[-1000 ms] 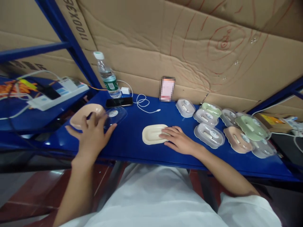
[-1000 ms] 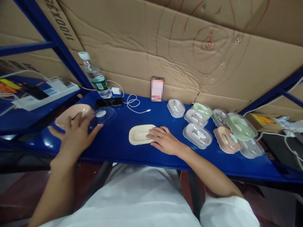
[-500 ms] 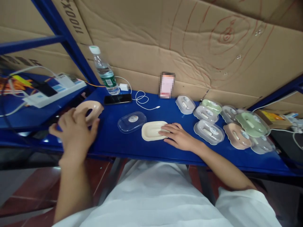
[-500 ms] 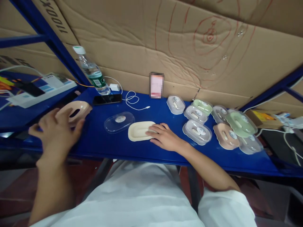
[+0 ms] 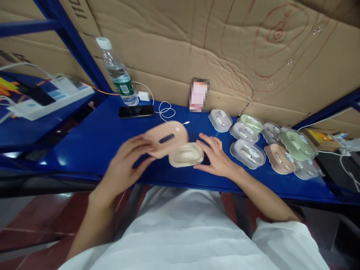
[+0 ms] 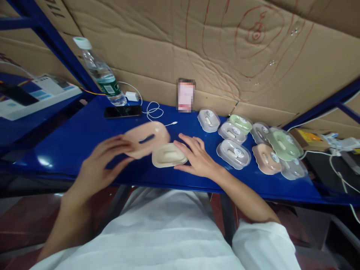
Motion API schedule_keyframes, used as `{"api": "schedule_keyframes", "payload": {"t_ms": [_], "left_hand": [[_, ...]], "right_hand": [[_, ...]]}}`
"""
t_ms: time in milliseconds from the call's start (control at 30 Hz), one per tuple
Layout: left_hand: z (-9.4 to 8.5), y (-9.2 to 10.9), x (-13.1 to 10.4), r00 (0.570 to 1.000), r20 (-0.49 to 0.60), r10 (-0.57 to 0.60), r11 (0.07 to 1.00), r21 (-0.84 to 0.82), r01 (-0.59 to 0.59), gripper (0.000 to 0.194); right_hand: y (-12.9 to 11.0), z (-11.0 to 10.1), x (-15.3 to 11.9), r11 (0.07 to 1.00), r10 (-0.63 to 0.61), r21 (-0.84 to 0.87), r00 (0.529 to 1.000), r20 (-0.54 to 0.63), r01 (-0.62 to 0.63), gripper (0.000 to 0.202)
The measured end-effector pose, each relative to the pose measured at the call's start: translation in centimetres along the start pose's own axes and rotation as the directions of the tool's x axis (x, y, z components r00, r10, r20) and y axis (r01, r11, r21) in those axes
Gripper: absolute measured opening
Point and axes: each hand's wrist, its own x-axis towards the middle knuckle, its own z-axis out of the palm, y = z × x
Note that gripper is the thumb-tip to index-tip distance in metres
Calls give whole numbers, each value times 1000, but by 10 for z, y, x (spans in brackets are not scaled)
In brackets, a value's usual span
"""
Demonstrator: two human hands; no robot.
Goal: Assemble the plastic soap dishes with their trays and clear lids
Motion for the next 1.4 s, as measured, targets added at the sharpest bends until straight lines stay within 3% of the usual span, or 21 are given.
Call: {"api": "schedule_keyframes", "payload": {"t_ms": [133, 300, 667, 900, 1267, 1400], "left_hand": [[33, 20, 1, 982, 125, 138, 976, -186, -114, 32], [52, 17, 0, 966, 186, 179, 961, -245, -131, 34], [51, 16, -1, 967, 222, 126, 970, -233, -73, 33], [51, 17, 1, 964, 227, 141, 966, -243, -84, 30], [52, 15, 1, 963, 234, 133, 969, -235, -77, 31], [52, 15, 1, 961, 240, 140, 970, -230, -83, 30]], "right_hand": [[-4, 0, 0, 998, -43, -48, 998, 43, 45, 67], [-2, 6, 2, 994, -106, 4, 989, 103, 106, 40], [3, 9, 6, 993, -90, 85, 981, 173, 76, 37], [-6, 12, 6, 994, -106, 45, 973, 205, 99, 36], [-5, 14, 7, 987, -156, 54, 978, 138, 149, 37], [-4, 15, 6, 991, -130, 61, 977, 167, 121, 38]]}}
